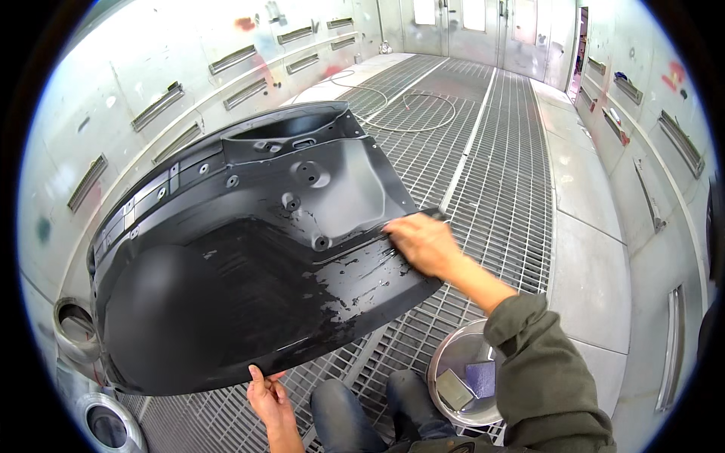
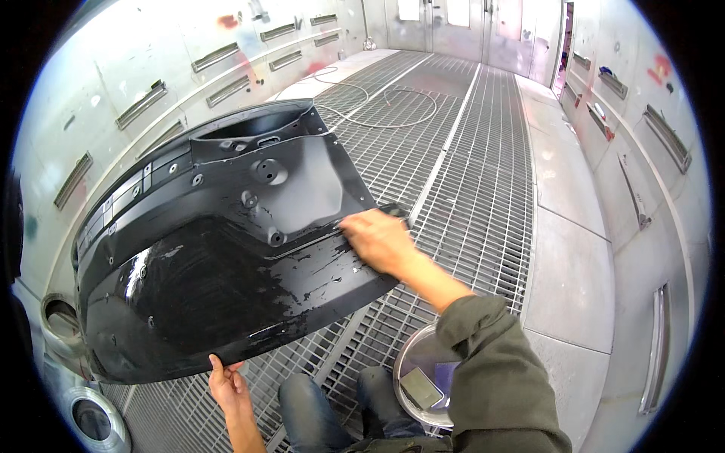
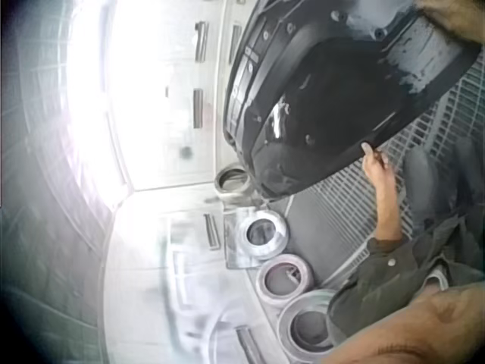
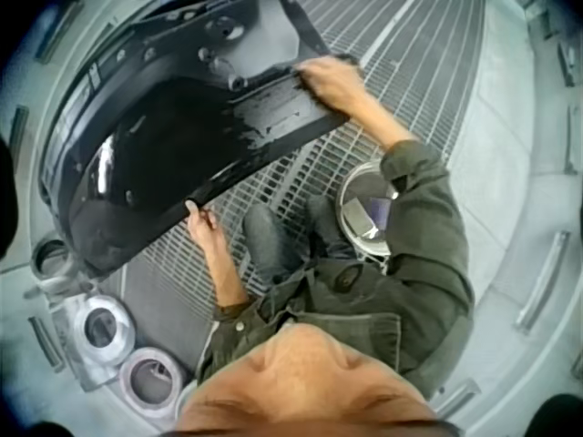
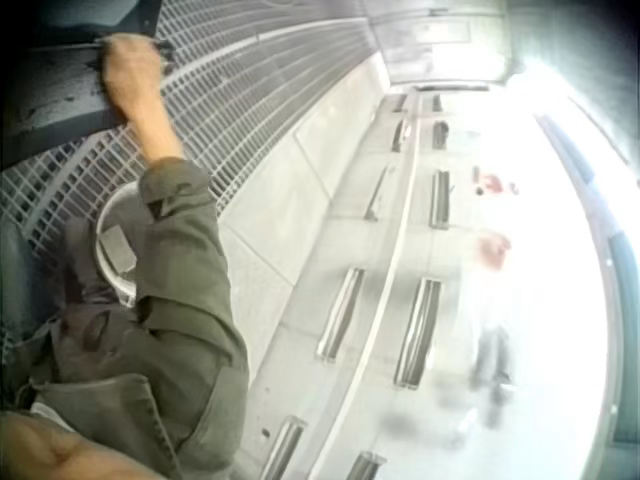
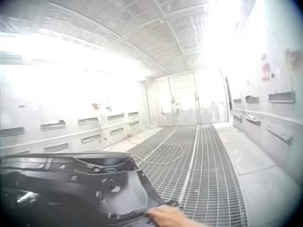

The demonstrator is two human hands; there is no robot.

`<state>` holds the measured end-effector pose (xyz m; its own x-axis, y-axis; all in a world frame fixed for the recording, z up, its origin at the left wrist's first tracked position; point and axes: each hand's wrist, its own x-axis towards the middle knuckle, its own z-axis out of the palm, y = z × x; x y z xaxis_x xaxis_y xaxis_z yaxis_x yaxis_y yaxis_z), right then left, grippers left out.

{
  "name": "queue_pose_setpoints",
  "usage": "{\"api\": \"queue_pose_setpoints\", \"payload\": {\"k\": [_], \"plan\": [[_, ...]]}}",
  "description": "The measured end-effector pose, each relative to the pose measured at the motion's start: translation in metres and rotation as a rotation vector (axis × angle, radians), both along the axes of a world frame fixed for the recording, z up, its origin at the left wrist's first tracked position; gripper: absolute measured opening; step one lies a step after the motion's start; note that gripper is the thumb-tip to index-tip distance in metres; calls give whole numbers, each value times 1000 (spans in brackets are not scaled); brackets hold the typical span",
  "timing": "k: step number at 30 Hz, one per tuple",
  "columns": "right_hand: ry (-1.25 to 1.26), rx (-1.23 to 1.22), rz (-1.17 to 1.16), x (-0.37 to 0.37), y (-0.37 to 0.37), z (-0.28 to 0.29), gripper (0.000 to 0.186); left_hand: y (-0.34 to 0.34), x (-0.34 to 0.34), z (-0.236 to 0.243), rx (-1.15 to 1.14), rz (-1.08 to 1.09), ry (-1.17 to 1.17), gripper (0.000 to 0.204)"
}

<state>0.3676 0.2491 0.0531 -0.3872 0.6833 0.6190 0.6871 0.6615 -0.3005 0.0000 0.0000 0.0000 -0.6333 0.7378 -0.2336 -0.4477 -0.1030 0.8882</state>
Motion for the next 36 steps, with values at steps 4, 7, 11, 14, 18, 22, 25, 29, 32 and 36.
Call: {"api": "queue_pose_setpoints", "payload": {"k": [4,7,11,14,18,22,25,29,32,36], "plan": [[-91,175,-211,-1,18,8,24,20,-10,15,45,-51,79,48],[14,71,-88,-49,2,13,23,20,-6,16,34,-38,75,48],[59,144,53,-53,-20,9,23,11,-8,-1,-7,-63,78,46],[24,55,-38,-8,-5,-3,23,5,1,2,-13,-45,68,46],[16,29,-200,24,3,-14,26,7,4,3,12,-44,71,46],[-16,20,-199,22,-5,-11,27,2,6,14,-64,-30,30,45],[-58,42,-171,32,3,-3,23,5,-2,3,-39,-40,43,46],[49,104,-153,18,-4,-6,18,4,5,5,-38,-70,18,48],[130,139,-9,-28,-20,2,16,8,12,11,-58,-20,37,48],[29,163,79,-35,-17,8,17,5,-4,-8,-8,-24,48,47]]}}
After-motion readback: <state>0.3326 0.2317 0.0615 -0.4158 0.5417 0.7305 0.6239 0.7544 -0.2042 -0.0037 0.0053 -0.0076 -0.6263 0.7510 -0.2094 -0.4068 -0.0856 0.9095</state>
